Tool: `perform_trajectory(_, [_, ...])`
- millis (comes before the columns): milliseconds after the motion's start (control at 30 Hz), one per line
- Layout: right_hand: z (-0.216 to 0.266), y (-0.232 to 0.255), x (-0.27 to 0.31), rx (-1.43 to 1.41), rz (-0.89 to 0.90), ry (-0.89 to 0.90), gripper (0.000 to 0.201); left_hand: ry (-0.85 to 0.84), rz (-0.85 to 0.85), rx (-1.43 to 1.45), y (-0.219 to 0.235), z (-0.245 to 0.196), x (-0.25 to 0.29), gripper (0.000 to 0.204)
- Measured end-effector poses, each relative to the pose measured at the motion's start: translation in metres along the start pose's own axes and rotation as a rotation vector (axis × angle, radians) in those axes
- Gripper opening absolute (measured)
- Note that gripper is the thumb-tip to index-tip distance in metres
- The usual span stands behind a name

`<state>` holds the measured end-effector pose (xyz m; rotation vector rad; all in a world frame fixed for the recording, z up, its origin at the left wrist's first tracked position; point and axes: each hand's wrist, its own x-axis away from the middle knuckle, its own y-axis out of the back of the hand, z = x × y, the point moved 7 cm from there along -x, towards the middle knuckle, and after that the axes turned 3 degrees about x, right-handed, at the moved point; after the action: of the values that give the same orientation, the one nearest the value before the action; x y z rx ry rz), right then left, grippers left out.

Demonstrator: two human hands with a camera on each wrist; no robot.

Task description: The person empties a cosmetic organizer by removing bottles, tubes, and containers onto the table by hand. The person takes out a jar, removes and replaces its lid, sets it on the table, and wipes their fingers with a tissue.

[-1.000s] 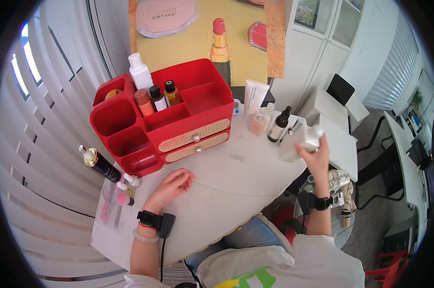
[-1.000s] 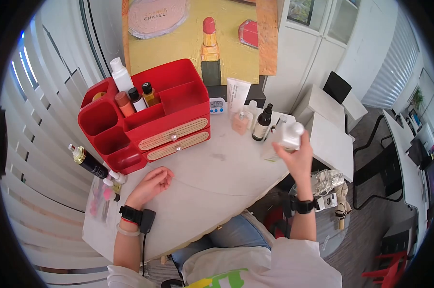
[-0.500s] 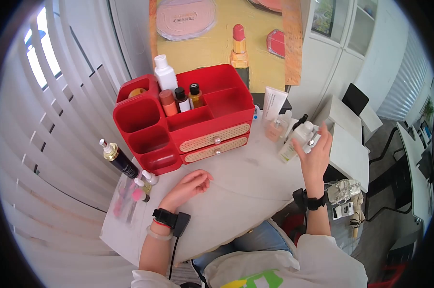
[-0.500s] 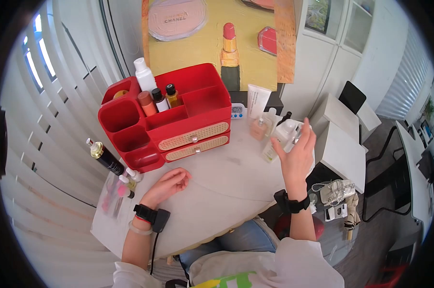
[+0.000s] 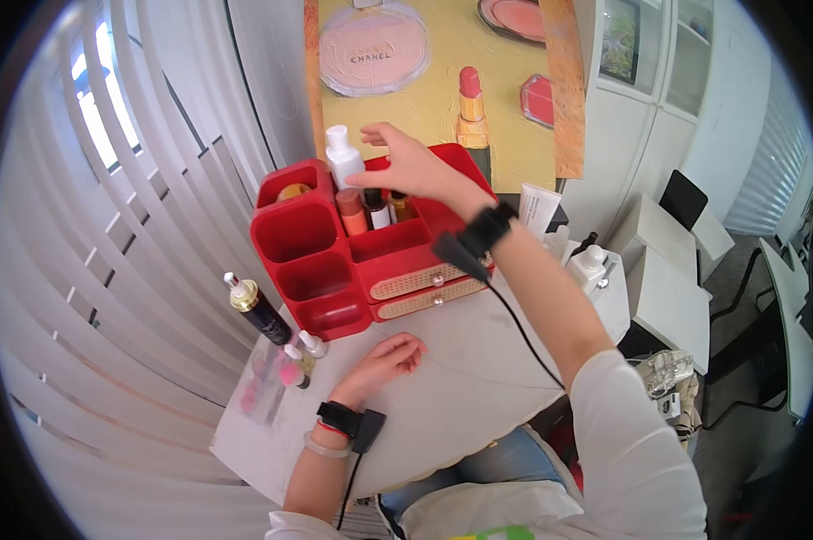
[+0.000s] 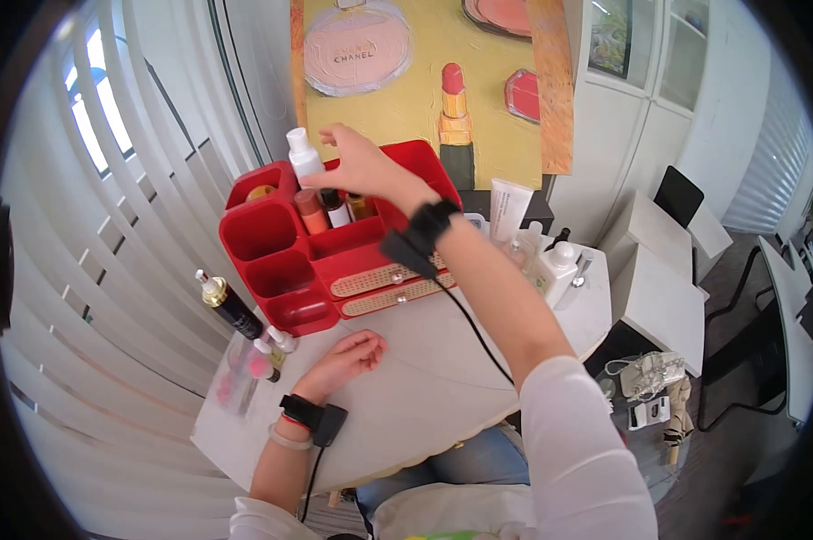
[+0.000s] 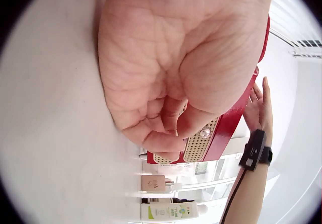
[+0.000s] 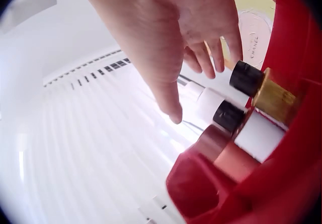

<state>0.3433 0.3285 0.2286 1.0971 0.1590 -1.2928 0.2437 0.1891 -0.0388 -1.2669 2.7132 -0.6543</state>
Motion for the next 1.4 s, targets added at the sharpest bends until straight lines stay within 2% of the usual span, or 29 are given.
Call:
perform_trajectory(67, [-0.017,-0.023,-0.029,-0.148,0.23,-0.077,0.088,-0.007,0.011,0.01,0.002,0.002,-0.001,0.023])
perform_trajectory(100, [-0.017,-0.024,-0.035,-0.146,0.229,-0.066,0.088,-0.014,0.029,0.034,0.002,0.002,-0.001,0.023])
perform_trajectory(167, [-0.014,-0.04,-0.032,-0.372,0.513,-0.136,0.09,-0.031,0.032,0.031,0.0,0.0,-0.001,0.023])
perform_trajectory(233, [-0.025,-0.049,-0.039,-0.382,0.486,-0.114,0.084,-0.018,0.029,0.02,-0.002,-0.002,0.0,0.023])
perform_trajectory(300, [-0.035,-0.061,-0.039,-0.381,0.58,-0.195,0.076,-0.015,0.032,0.027,-0.001,-0.002,0.0,0.023])
perform_trajectory(367, [-0.037,-0.062,-0.04,-0.397,0.569,-0.189,0.069,-0.003,0.031,0.034,0.0,0.0,0.0,0.024])
perform_trajectory(567, [-0.04,-0.063,-0.047,-0.309,0.499,-0.148,0.079,-0.025,0.059,0.033,0.003,0.003,-0.003,0.023])
perform_trajectory(667, [-0.036,-0.063,-0.041,-0.333,0.472,-0.195,0.07,-0.044,0.104,0.039,0.002,0.002,-0.003,0.021])
perform_trajectory(833, [-0.026,-0.055,-0.039,-0.372,0.477,-0.132,0.068,-0.011,0.077,0.013,-0.003,0.002,-0.001,0.021])
perform_trajectory(900, [-0.033,-0.039,-0.048,-0.313,0.312,-0.139,0.068,-0.008,0.077,-0.006,0.0,0.003,0.0,0.021])
perform_trajectory(933, [-0.033,-0.027,-0.054,-0.404,0.224,-0.138,0.07,-0.027,0.071,0.017,0.002,0.003,-0.001,0.022])
perform_trajectory(1000, [-0.026,0.013,-0.062,-0.45,0.014,-0.054,0.067,-0.033,0.044,0.028,0.003,0.004,-0.002,0.022])
perform_trajectory(1067, [0.001,0.06,-0.057,-0.434,-0.069,0.119,0.073,-0.023,0.039,-0.003,0.0,0.004,-0.001,0.022])
perform_trajectory(1133, [0.032,0.106,-0.021,-0.35,-0.256,0.146,0.072,-0.027,0.014,-0.051,-0.003,0.0,0.0,0.022])
perform_trajectory(1167, [0.042,0.117,-0.001,-0.334,-0.245,0.119,0.072,-0.02,0.008,-0.055,-0.003,-0.001,0.0,0.022])
perform_trajectory(1233, [0.053,0.143,0.051,-0.319,-0.332,0.059,0.069,-0.025,0.024,-0.017,-0.001,0.001,-0.003,0.022])
perform_trajectory(1300, [0.056,0.151,0.105,-0.047,-0.302,0.026,0.068,-0.006,0.012,-0.024,0.0,0.0,-0.002,0.022])
perform_trajectory(1400, [0.034,0.14,0.182,0.153,-0.228,-0.113,0.073,0.0,0.009,-0.033,-0.003,-0.002,-0.001,0.023])
